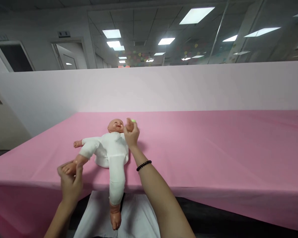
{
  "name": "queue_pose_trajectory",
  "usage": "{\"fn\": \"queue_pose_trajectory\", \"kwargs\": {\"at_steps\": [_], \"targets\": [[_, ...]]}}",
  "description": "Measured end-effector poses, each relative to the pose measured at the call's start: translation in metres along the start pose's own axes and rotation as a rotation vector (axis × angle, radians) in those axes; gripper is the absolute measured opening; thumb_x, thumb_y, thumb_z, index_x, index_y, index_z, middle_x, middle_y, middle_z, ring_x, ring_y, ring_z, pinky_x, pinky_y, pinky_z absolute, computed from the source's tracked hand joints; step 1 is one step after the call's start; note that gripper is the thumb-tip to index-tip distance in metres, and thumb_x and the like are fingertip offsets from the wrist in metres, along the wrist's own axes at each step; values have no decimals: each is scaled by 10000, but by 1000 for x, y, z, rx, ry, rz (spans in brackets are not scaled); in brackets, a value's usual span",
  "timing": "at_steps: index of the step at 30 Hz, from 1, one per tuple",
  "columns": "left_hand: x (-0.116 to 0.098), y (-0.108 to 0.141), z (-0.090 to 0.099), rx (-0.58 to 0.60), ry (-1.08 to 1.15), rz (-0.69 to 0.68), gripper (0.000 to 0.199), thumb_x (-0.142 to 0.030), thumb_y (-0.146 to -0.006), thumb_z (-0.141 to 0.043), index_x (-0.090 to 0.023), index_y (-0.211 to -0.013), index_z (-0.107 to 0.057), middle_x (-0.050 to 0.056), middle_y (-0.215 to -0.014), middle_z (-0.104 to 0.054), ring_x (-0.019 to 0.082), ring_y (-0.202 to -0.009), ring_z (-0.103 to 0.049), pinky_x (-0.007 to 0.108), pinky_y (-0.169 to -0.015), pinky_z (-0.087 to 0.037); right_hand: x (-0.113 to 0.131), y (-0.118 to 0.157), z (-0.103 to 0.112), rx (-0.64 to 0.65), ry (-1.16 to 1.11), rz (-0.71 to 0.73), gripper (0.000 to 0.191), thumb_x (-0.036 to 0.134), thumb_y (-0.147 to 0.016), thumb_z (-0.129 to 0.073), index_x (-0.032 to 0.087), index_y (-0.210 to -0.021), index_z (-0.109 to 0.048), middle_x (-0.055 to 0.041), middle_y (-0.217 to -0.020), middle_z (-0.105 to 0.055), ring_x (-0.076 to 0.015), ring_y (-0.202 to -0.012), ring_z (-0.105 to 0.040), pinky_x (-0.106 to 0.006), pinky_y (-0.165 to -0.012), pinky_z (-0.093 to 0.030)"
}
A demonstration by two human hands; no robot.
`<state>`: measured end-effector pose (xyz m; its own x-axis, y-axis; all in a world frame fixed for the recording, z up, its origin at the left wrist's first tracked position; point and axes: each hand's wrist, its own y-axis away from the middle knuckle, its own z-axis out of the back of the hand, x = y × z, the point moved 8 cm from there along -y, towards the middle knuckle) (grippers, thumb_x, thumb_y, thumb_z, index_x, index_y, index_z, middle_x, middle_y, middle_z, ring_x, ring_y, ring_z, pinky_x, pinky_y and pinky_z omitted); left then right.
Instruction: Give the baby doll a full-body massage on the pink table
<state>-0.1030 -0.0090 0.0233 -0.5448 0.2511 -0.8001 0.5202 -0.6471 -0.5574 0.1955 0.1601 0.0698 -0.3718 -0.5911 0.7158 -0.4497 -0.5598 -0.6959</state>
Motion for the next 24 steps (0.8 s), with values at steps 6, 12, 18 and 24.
{"fn": "queue_pose_trajectory", "kwargs": {"at_steps": [6,12,18,24], "targets": [[-29,-18,-53,262,-235,-27,329,-541,-895,-494,-232,-960,-398,68,-784,-676,288,-652,-668,312,-517,-399,36,51,-54,620,290,583,167,243,-853,-561,183,-972,-662,-98,-872,-712,-243,-863,-664,-345,-792,-504],[-26,-18,-68,275,-210,-53,307,-534,-928,-449,-239,-956,-368,80,-789,-682,290,-660,-671,306,-512,-379,37,54,-58,646,373,645,183,211,-873,-539,170,-1001,-663,-104,-880,-715,-239,-870,-664,-331,-780,-491],[-21,-18,-53,239,-139,-14,358,-558,-893,-516,-237,-972,-378,81,-852,-679,288,-727,-679,325,-553,-443,28,40,-49,521,270,427,185,237,-852,-565,184,-1007,-651,-94,-912,-708,-247,-884,-660,-350,-817,-501],[5,8,-3,18,111,-27,418,-557,-849,-585,-210,-1020,-425,98,-956,-634,250,-836,-668,355,-677,-535,0,5,-8,55,-26,-60,271,346,-851,-558,205,-1075,-617,-61,-1022,-705,-206,-909,-657,-324,-837,-519]]}}
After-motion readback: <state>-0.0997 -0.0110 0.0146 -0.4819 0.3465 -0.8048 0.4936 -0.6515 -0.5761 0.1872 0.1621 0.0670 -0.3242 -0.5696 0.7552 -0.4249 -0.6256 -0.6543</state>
